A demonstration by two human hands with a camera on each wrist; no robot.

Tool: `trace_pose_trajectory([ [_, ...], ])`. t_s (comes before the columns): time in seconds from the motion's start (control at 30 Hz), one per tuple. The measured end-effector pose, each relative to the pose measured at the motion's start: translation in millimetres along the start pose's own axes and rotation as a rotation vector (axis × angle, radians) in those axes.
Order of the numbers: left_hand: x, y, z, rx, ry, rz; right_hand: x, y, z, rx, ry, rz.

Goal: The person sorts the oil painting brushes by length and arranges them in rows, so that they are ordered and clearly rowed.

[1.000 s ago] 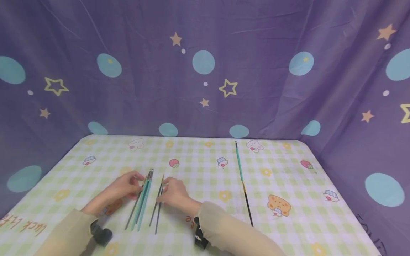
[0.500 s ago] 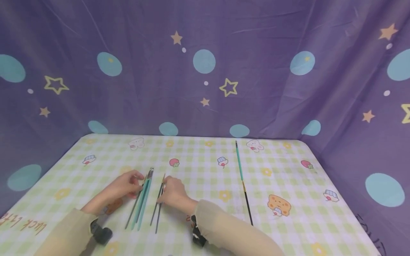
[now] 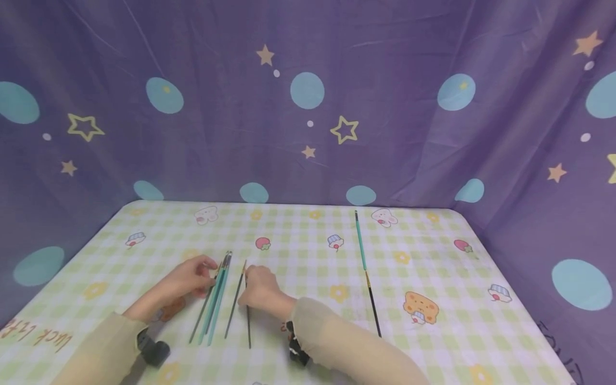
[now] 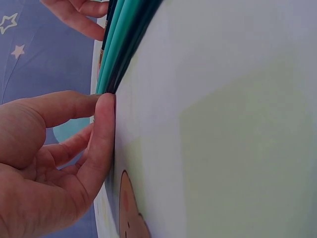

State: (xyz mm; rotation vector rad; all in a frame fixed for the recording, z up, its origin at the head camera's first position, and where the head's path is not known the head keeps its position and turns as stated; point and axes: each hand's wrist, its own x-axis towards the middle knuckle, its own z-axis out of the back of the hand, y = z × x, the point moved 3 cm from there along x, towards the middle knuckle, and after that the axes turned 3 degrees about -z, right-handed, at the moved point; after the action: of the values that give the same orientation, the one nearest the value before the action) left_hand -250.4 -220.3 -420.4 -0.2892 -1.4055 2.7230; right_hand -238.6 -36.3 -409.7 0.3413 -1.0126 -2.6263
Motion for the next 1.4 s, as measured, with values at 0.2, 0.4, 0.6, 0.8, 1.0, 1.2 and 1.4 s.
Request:
trace_pose_trajectory([
  [0.2,0.4,-1.0,0.1,0.0,0.002,0.002,0.0,-3.9,3.0,0.183,0.056,-0.078],
  [0.4,0.5,-0.8,-0.6,0.002,0.004,0.005,-1.3,-10.9,5.4,0.334,0.075,-0.161],
  [0.6,0.6,-1.6,-0.1,0.007,0.0,0.016,-5.5,-21.1,11.0,0.392,0.055,-0.163],
  [0.8,0.2,-1.0,-0.6,0.001,0.007,0.022,-12.1,-29.7,20.9,0.473,0.042,-0.148],
  [1.0,0.6,-1.8,0.1,0.001,0.001,0.022,-20.1,-38.1,34.8,0.484,0.028,-0.131],
  [1.2,-0.4,-2.2,0.4,0.004,0.013,0.02,-28.2,-48.7,46.9,0.485,0.021,-0.122],
  [1.4,-0.1,-2.6,1.2,0.01,0.003,0.02,-32.4,-58.1,53.5,0.497,0.02,-0.109],
])
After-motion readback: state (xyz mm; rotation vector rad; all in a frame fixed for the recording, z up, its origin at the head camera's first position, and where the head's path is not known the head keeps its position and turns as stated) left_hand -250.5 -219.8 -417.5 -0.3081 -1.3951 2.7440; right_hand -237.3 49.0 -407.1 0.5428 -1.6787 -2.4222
